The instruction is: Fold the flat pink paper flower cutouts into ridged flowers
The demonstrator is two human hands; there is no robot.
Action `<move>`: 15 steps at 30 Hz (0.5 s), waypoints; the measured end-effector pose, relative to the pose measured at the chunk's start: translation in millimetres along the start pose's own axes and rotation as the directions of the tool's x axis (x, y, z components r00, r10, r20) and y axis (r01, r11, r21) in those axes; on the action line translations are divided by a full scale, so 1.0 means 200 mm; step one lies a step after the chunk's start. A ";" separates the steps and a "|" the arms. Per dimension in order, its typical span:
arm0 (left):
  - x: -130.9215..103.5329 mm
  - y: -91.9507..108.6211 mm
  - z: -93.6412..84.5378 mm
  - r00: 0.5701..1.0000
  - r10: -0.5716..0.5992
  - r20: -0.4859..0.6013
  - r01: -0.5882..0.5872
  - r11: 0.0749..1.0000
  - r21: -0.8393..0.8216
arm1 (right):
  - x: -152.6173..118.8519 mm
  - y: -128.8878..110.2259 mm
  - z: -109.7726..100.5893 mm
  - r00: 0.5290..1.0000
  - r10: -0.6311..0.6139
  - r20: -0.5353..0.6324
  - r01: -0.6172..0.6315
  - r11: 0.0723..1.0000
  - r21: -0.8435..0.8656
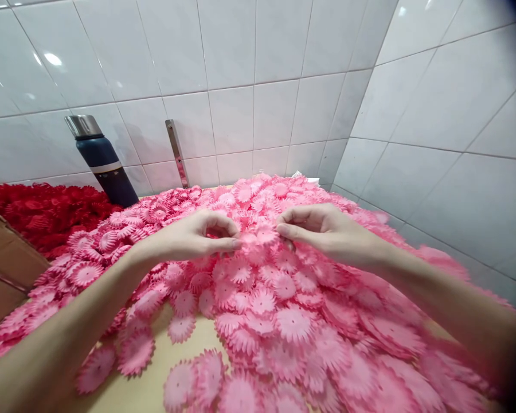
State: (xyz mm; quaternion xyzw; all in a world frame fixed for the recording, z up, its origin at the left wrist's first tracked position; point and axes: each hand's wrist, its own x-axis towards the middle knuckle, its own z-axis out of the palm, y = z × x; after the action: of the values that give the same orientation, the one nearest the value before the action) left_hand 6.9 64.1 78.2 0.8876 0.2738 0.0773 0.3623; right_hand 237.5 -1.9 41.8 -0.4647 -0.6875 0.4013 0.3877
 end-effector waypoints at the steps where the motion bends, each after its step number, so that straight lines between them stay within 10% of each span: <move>1: -0.01 0.00 -0.02 1.000 -0.013 0.008 0.013 1.000 0.024 | 0.00 0.00 -0.02 1.000 -0.006 -0.026 0.006 1.000 -0.013; 6: -0.04 0.00 -0.08 0.991 -0.082 0.104 0.070 0.991 0.111 | 0.01 -0.02 -0.06 0.993 -0.034 -0.110 0.031 0.999 -0.024; 15: 0.01 0.04 0.05 0.988 0.032 -0.149 -0.029 0.999 0.022 | -0.01 -0.04 0.05 1.000 0.009 0.015 -0.009 1.000 0.016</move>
State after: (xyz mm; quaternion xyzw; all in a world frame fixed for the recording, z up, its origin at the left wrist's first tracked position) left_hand 15.1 53.4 76.8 0.8870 0.2873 0.1463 0.3307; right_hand 226.4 -7.9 44.4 -0.4617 -0.6851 0.4120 0.3843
